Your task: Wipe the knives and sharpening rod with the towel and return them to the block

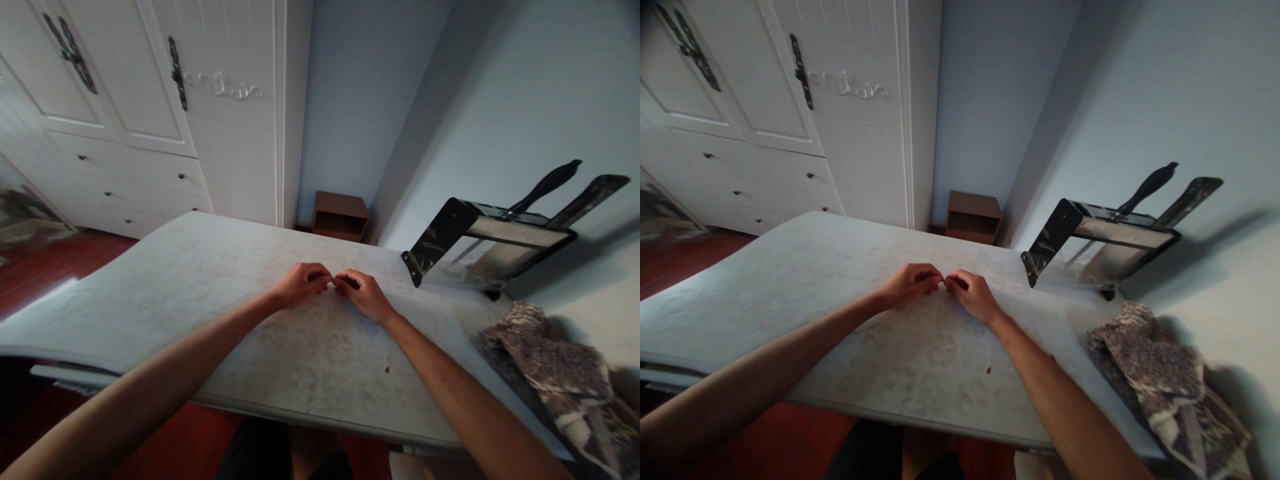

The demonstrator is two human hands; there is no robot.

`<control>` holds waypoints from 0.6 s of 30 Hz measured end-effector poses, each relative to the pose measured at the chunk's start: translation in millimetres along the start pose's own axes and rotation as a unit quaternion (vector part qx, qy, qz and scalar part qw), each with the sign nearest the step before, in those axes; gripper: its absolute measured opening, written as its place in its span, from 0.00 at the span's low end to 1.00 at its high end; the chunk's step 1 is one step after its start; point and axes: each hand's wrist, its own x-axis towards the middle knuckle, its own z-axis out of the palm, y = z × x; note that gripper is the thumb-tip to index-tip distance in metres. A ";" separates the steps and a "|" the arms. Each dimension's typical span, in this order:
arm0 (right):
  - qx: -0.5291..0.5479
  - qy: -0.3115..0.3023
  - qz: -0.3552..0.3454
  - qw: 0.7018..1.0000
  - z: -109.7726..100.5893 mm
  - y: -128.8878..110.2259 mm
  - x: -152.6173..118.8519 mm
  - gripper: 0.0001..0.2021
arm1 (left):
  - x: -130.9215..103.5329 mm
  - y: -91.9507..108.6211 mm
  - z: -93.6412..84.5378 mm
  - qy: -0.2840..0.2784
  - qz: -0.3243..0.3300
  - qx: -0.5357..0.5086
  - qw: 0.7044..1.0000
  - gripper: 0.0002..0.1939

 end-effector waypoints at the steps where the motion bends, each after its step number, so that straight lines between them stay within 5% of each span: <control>1: 0.000 0.000 0.000 1.000 0.0 0.1 -0.1 0.12 | -0.4 0.7 -0.2 -0.003 0.001 -0.003 1.000 0.11; 18: 0.001 -0.006 0.006 1.000 -0.9 0.0 -0.2 0.11 | -1.2 5.4 -3.7 -0.043 -0.015 -0.090 0.995 0.09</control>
